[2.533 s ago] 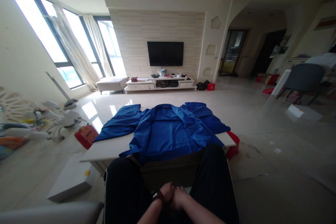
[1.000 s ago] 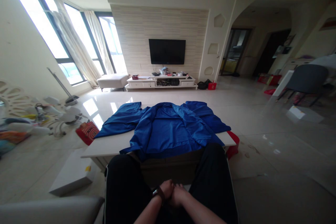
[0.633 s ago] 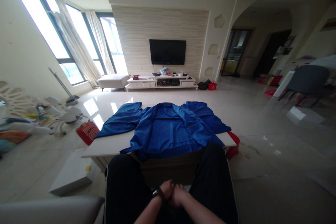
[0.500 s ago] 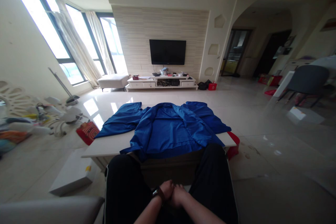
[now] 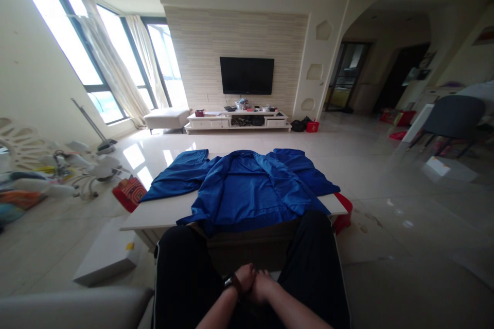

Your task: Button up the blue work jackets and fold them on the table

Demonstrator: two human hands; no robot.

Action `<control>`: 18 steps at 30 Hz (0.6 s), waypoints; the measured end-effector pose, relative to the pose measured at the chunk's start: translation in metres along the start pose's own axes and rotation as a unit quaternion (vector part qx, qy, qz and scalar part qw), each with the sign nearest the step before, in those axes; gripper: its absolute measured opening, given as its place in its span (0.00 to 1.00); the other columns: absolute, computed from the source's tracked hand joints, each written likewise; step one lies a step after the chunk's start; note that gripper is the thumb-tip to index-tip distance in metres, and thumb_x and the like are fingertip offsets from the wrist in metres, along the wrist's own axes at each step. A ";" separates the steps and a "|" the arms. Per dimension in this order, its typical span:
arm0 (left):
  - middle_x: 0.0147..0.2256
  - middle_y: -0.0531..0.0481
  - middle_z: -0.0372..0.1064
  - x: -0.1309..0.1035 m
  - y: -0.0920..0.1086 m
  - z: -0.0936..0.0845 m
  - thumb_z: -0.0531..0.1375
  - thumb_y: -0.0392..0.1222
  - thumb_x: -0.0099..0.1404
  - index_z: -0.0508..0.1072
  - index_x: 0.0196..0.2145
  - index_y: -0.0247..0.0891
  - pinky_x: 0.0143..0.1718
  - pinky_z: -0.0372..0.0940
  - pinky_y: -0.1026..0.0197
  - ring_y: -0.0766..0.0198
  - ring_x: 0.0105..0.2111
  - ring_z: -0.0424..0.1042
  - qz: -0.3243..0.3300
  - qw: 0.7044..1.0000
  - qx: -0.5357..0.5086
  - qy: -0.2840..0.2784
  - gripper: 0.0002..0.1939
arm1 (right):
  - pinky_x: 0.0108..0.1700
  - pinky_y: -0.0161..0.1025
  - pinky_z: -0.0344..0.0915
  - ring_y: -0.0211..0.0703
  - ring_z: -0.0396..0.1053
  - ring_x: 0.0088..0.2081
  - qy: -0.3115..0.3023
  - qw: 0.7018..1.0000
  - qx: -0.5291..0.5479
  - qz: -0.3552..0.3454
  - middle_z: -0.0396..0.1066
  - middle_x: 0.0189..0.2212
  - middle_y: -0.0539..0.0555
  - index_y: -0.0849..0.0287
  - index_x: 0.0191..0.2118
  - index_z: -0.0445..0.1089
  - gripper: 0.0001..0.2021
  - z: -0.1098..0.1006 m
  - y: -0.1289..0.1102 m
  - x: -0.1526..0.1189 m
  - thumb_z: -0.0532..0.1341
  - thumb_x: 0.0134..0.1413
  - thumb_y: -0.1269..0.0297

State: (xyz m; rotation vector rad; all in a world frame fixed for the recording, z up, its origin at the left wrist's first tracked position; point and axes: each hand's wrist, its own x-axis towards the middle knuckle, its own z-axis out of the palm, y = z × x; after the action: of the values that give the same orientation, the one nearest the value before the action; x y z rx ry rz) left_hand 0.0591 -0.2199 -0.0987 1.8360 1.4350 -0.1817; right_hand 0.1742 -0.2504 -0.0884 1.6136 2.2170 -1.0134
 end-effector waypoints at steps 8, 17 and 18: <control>0.51 0.39 0.77 0.004 -0.004 0.004 0.45 0.41 0.71 0.76 0.48 0.37 0.52 0.65 0.54 0.50 0.53 0.75 0.010 1.000 -0.012 0.006 0.21 | 0.69 0.63 0.48 0.68 0.53 0.70 -0.035 0.999 -0.017 -0.005 0.53 0.71 0.64 0.57 0.73 0.54 0.41 -0.001 -0.002 0.000 0.59 0.57 0.45; 0.51 0.37 0.76 0.004 -0.005 0.005 0.45 0.42 0.71 0.76 0.47 0.35 0.52 0.65 0.52 0.48 0.52 0.75 0.011 1.000 -0.014 0.008 0.22 | 0.69 0.66 0.48 0.67 0.53 0.70 -0.032 0.999 -0.012 -0.005 0.54 0.71 0.62 0.52 0.73 0.54 0.40 -0.002 -0.003 -0.001 0.60 0.57 0.45; 0.51 0.37 0.76 0.004 -0.005 0.004 0.45 0.42 0.71 0.76 0.47 0.35 0.52 0.65 0.52 0.48 0.52 0.75 0.010 1.000 -0.014 0.008 0.22 | 0.69 0.66 0.47 0.67 0.53 0.70 -0.031 0.999 -0.011 -0.005 0.54 0.71 0.62 0.52 0.73 0.54 0.40 -0.002 -0.003 0.000 0.60 0.57 0.45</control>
State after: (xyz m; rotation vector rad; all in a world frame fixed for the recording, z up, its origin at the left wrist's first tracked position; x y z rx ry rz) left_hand 0.0576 -0.2196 -0.1063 1.8329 1.4218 -0.1375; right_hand 0.1724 -0.2502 -0.0860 1.5424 2.1896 -1.0227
